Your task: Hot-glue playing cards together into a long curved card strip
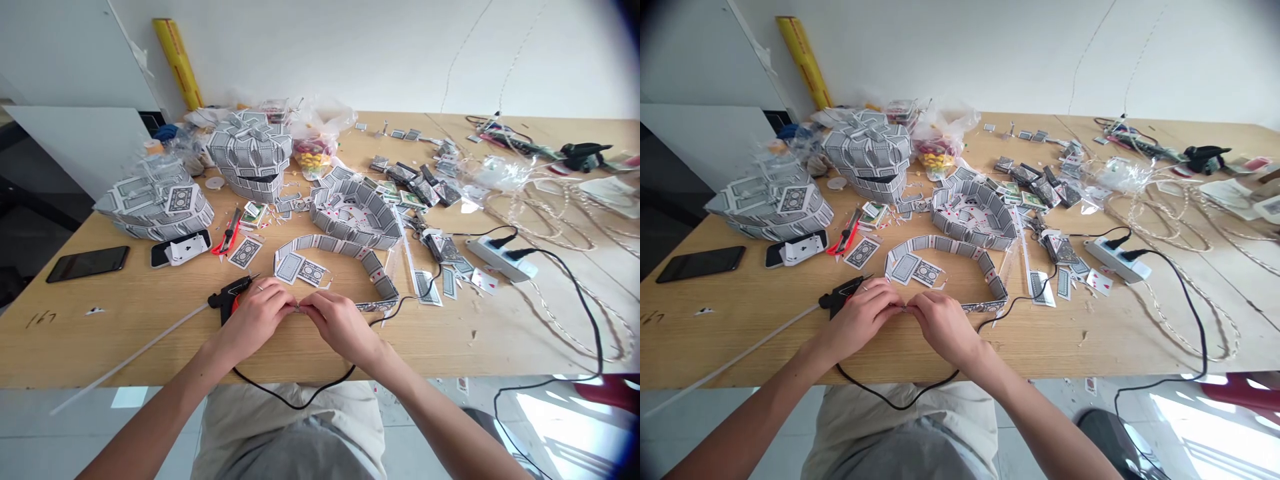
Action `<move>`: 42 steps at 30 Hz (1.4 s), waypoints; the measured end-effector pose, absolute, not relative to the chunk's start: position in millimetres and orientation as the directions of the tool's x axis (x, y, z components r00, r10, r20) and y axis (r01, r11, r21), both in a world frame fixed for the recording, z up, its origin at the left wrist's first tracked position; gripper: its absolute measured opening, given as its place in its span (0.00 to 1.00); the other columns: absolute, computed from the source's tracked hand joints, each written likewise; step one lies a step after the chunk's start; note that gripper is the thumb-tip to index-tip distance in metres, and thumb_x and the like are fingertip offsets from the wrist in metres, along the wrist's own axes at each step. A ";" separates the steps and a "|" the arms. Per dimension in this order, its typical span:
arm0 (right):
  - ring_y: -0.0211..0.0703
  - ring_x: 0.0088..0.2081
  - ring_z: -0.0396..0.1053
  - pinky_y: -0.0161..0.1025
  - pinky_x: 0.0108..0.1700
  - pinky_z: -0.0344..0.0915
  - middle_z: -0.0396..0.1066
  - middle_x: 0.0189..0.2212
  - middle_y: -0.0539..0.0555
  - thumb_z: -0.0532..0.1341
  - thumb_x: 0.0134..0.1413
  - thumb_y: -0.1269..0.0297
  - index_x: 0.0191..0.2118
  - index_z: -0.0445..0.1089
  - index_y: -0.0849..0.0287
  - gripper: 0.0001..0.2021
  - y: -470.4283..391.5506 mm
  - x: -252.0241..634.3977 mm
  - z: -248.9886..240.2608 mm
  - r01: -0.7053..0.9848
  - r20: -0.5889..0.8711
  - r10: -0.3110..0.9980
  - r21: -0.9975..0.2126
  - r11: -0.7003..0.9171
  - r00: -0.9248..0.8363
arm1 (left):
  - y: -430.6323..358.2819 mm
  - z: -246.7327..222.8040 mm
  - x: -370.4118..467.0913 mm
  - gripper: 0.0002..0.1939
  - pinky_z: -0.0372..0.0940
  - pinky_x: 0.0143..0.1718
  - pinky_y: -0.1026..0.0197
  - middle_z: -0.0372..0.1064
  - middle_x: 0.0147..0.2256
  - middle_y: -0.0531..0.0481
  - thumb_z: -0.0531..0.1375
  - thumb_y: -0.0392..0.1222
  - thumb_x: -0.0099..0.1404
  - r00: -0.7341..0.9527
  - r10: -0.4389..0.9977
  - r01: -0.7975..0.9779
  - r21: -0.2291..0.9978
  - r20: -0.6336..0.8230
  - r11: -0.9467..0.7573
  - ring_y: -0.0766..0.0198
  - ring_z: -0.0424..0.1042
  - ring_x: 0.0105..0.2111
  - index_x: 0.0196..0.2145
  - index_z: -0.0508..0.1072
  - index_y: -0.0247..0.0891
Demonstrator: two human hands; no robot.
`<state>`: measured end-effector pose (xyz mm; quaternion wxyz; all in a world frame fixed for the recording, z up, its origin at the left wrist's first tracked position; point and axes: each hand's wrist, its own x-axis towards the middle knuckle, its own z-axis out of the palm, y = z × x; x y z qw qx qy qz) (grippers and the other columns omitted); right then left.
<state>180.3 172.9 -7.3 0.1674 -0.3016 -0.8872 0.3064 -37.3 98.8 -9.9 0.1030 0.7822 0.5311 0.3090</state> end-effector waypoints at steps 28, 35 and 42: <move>0.39 0.32 0.60 0.38 0.34 0.54 0.67 0.29 0.47 0.70 0.59 0.52 0.34 0.71 0.58 0.15 251.9 125.6 51.3 0.538 -0.510 0.171 -0.809 0.239 -0.843 | 60.0 -34.6 -4.9 0.13 0.76 0.45 0.54 0.76 0.42 0.47 0.66 0.49 0.75 -0.285 0.817 0.817 0.572 0.501 -0.066 0.54 0.80 0.42 0.48 0.67 0.43; 0.36 0.32 0.63 0.35 0.32 0.56 0.71 0.32 0.49 0.76 0.55 0.45 0.37 0.75 0.61 0.22 263.9 108.6 35.9 0.453 -0.466 0.025 -0.870 -0.197 -0.884 | 72.0 -24.8 -14.5 0.18 0.76 0.45 0.53 0.74 0.43 0.46 0.67 0.50 0.74 -0.337 0.780 0.790 0.610 0.527 -0.070 0.53 0.79 0.42 0.53 0.66 0.42; 0.45 0.40 0.74 0.40 0.42 0.71 0.80 0.37 0.56 0.74 0.62 0.54 0.40 0.79 0.61 0.14 262.7 101.6 31.6 0.463 -0.510 0.131 -0.842 -0.277 -0.850 | 77.2 -22.1 -21.7 0.22 0.76 0.50 0.51 0.74 0.46 0.42 0.69 0.46 0.72 -0.325 0.759 0.819 0.569 0.565 -0.073 0.51 0.78 0.47 0.57 0.67 0.40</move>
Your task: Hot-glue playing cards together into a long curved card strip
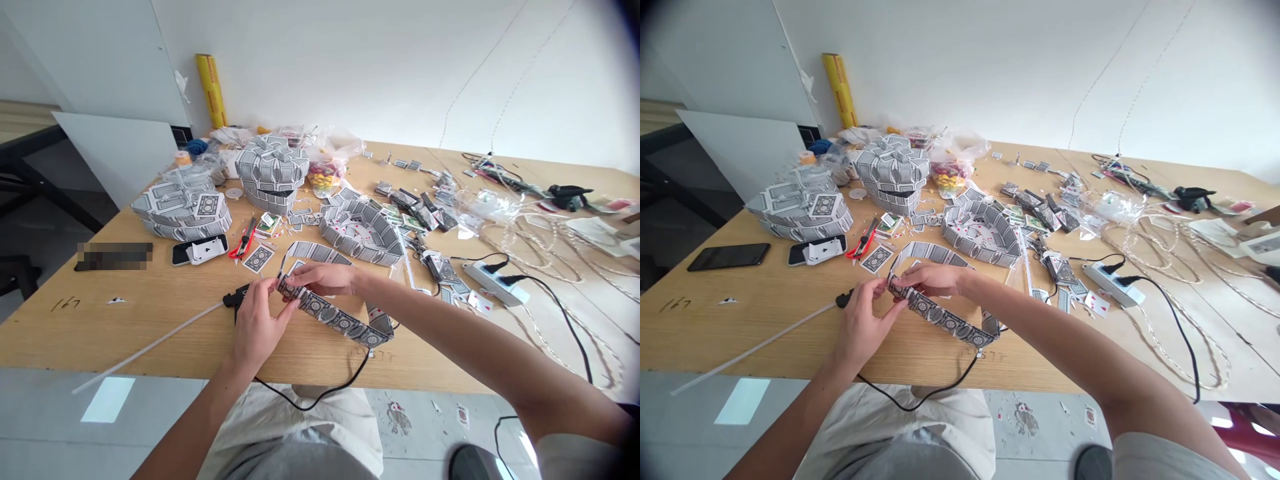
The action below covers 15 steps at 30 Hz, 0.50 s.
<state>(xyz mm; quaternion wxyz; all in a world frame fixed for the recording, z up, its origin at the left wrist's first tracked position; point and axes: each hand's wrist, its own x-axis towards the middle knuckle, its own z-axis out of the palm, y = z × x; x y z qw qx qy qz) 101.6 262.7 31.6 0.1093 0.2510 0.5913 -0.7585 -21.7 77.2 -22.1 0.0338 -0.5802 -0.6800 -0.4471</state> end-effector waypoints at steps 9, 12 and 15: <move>0.42 0.40 0.74 0.39 0.44 0.70 0.80 0.38 0.57 0.73 0.63 0.53 0.37 0.80 0.64 0.16 259.6 104.5 28.1 0.370 -0.407 0.092 -0.888 -0.274 -0.909 | 83.4 -26.1 -17.6 0.21 0.76 0.48 0.49 0.77 0.45 0.42 0.71 0.44 0.69 -0.320 0.747 0.875 0.484 0.583 -0.003 0.49 0.80 0.45 0.53 0.69 0.38; 0.42 0.39 0.73 0.38 0.43 0.70 0.80 0.36 0.56 0.74 0.62 0.52 0.37 0.80 0.64 0.17 259.8 106.3 25.7 0.362 -0.402 0.110 -0.893 -0.267 -0.909 | 86.3 -26.4 -16.1 0.21 0.77 0.47 0.49 0.78 0.44 0.41 0.71 0.43 0.67 -0.295 0.748 0.892 0.451 0.595 -0.007 0.48 0.81 0.45 0.52 0.69 0.37; 0.42 0.37 0.73 0.38 0.41 0.70 0.79 0.34 0.55 0.74 0.61 0.51 0.37 0.80 0.64 0.17 260.7 107.1 22.9 0.356 -0.400 0.140 -0.898 -0.259 -0.906 | 88.4 -26.9 -15.6 0.21 0.77 0.47 0.49 0.78 0.45 0.40 0.71 0.43 0.68 -0.278 0.752 0.901 0.433 0.598 -0.011 0.47 0.81 0.45 0.53 0.69 0.36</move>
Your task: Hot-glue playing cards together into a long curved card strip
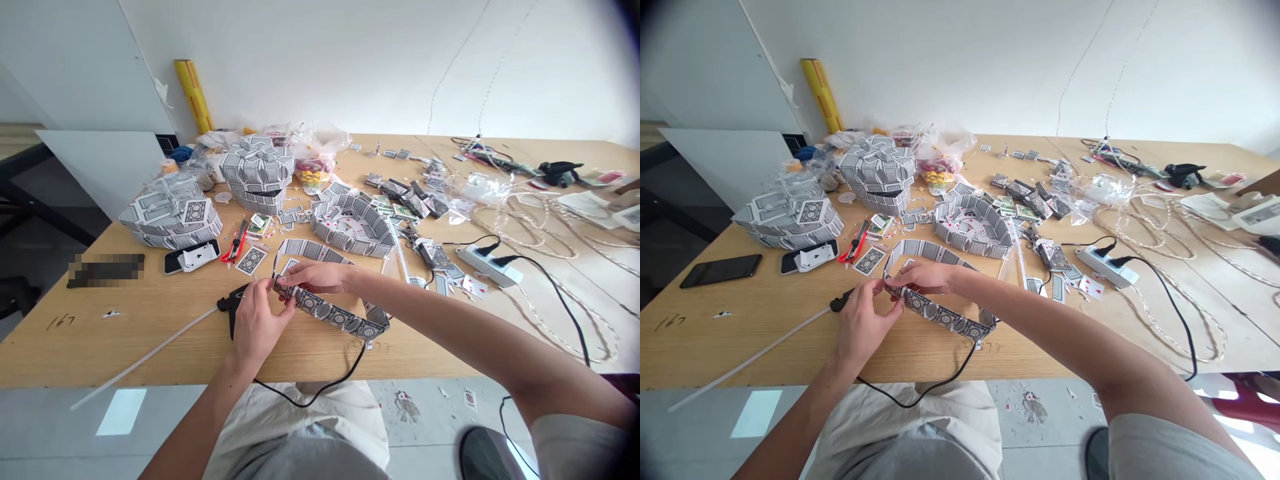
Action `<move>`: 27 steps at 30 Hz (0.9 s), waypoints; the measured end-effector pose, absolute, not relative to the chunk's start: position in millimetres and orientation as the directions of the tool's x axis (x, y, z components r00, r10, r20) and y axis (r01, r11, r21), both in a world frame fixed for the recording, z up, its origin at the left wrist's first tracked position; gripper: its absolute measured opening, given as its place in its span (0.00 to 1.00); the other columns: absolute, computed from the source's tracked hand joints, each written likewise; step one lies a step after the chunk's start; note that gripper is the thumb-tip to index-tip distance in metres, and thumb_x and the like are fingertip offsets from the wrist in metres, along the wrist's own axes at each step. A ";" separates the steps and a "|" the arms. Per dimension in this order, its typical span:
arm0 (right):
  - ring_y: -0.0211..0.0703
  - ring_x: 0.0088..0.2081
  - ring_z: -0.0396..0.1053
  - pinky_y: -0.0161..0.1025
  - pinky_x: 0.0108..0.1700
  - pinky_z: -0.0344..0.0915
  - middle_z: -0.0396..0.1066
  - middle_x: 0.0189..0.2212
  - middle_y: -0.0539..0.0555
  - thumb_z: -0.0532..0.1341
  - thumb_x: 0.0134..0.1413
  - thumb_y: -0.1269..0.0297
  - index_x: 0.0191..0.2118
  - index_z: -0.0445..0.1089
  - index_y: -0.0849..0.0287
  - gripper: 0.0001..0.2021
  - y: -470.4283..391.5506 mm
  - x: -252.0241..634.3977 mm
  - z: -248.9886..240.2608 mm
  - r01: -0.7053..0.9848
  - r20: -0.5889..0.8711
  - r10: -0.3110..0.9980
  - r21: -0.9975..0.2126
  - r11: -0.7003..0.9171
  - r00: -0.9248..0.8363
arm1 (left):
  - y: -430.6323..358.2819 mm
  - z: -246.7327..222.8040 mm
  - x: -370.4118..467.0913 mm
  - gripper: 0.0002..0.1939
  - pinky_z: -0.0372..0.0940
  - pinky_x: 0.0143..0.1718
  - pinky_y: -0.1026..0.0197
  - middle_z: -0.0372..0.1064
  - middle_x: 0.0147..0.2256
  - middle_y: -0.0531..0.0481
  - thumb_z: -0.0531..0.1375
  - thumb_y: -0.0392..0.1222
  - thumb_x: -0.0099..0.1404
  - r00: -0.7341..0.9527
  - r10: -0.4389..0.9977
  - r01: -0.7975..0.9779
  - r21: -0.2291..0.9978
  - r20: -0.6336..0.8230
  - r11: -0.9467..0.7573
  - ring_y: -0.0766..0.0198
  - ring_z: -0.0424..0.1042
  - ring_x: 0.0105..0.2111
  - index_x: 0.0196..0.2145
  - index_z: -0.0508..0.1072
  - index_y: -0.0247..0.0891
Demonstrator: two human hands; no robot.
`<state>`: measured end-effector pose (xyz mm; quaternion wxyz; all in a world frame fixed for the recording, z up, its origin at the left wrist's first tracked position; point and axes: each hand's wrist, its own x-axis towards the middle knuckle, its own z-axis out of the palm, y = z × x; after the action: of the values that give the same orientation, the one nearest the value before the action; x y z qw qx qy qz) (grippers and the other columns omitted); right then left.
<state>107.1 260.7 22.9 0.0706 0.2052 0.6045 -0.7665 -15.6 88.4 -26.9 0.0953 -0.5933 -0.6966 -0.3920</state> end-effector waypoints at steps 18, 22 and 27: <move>0.40 0.35 0.73 0.36 0.37 0.69 0.79 0.33 0.54 0.77 0.55 0.48 0.37 0.80 0.62 0.19 259.3 107.6 21.0 0.307 -0.348 0.164 -0.924 -0.229 -0.923 | 85.6 -22.4 -18.3 0.17 0.76 0.48 0.47 0.76 0.44 0.40 0.68 0.41 0.70 -0.249 0.760 0.905 0.424 0.600 -0.038 0.47 0.79 0.46 0.52 0.70 0.38; 0.40 0.36 0.73 0.35 0.37 0.69 0.80 0.35 0.55 0.77 0.55 0.47 0.36 0.80 0.62 0.20 258.5 106.9 22.8 0.309 -0.350 0.158 -0.922 -0.234 -0.923 | 85.6 -22.0 -18.5 0.16 0.75 0.49 0.47 0.77 0.45 0.40 0.67 0.41 0.70 -0.250 0.756 0.910 0.414 0.605 -0.031 0.46 0.79 0.47 0.53 0.70 0.38; 0.39 0.35 0.74 0.35 0.37 0.70 0.80 0.34 0.55 0.75 0.58 0.47 0.37 0.79 0.62 0.19 257.3 105.5 23.9 0.323 -0.347 0.211 -0.936 -0.139 -0.914 | 86.5 -22.7 -19.7 0.16 0.75 0.50 0.48 0.78 0.46 0.40 0.67 0.41 0.71 -0.253 0.752 0.907 0.420 0.608 -0.034 0.47 0.79 0.47 0.53 0.71 0.39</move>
<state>105.5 257.3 23.9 0.0384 0.2039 0.6550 -0.7266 -19.7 86.5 -22.7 0.0988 -0.6030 -0.6880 -0.3915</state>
